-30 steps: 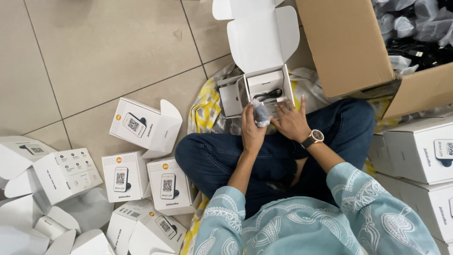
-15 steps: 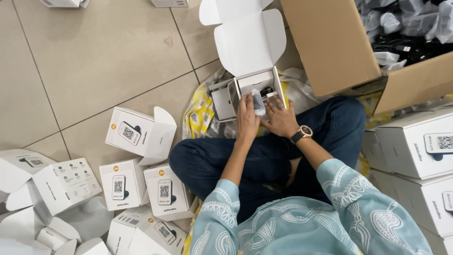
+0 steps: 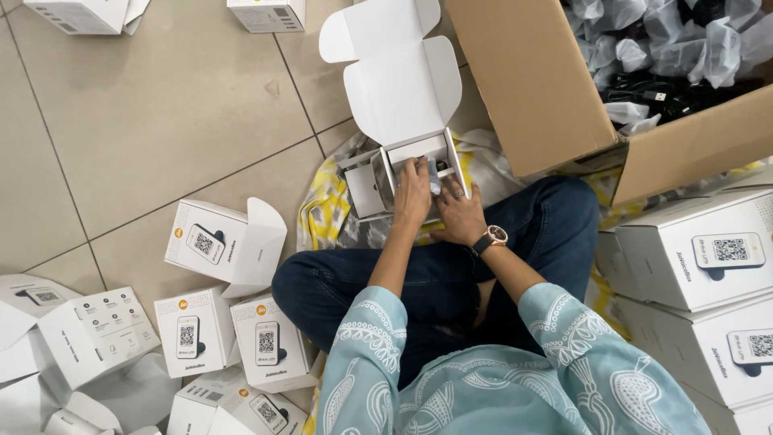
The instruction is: The person packs electronic devices and cables into individual product boxes.
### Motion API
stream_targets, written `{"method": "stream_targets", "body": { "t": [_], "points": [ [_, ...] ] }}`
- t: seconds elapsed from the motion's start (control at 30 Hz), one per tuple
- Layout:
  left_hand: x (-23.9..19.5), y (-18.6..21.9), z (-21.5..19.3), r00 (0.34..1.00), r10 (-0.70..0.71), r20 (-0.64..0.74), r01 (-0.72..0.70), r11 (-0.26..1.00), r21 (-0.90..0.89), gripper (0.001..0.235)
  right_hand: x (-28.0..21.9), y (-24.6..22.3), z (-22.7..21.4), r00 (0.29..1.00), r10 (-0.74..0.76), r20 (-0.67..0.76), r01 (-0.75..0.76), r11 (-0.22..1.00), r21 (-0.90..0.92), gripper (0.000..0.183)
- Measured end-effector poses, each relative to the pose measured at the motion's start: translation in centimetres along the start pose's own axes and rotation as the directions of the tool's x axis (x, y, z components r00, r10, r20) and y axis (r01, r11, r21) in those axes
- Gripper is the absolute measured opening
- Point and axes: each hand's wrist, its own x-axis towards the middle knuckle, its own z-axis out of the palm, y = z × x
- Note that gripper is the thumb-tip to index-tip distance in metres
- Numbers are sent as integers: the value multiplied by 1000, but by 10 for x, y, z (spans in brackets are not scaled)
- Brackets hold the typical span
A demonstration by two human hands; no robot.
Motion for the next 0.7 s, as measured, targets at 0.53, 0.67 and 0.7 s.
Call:
{"method": "stream_targets", "body": {
  "t": [0.53, 0.67, 0.7],
  "points": [
    [-5, 7, 6, 1000, -3, 6, 1, 979, 204, 64, -2, -5, -2, 996, 7, -94, -8, 1000, -2, 89],
    [-7, 7, 8, 1000, -15, 12, 13, 985, 172, 63, -3, -8, -11, 996, 23, -89, -24, 1000, -8, 85],
    [-8, 8, 8, 1000, -17, 6, 16, 986, 164, 62, -3, -9, -14, 996, 30, -84, -30, 1000, -7, 84]
  ]
}}
